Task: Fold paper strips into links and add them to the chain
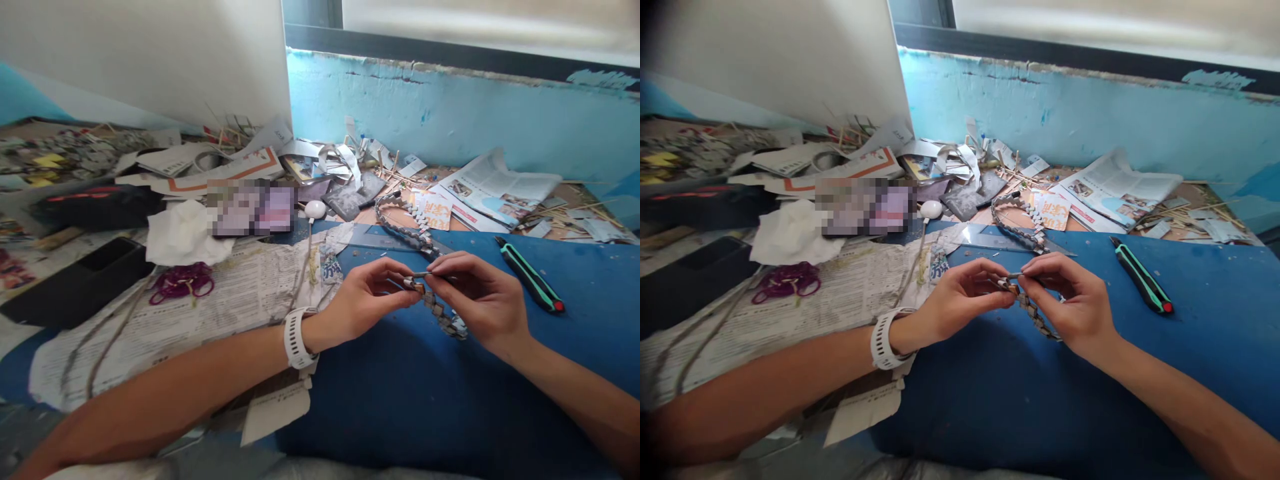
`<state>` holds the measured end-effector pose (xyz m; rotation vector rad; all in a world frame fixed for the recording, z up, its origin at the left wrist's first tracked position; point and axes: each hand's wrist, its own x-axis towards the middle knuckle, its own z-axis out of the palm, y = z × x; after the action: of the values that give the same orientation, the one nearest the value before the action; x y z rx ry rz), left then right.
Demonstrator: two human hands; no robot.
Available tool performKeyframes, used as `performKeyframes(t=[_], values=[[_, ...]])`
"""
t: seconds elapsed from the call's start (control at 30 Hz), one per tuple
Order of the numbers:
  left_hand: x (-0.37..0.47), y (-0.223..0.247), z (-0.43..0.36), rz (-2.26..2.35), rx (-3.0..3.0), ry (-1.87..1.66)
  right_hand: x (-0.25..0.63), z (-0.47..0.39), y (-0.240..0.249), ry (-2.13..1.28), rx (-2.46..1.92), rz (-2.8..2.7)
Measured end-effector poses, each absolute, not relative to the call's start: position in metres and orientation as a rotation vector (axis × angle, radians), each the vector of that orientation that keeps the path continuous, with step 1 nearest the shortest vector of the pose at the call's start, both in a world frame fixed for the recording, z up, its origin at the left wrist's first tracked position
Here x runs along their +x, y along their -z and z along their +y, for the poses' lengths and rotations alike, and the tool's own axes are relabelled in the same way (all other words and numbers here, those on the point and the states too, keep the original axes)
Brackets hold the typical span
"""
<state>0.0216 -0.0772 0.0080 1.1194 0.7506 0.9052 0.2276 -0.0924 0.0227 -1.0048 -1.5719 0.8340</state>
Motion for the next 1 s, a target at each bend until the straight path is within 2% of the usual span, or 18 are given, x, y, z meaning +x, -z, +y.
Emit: performKeyframes(t=[1.0], values=[[0.023, 0.000, -0.086, 0.758, 1.240, -0.983, 0.239, -0.092, -0.032, -1.145, -1.152, -1.517]])
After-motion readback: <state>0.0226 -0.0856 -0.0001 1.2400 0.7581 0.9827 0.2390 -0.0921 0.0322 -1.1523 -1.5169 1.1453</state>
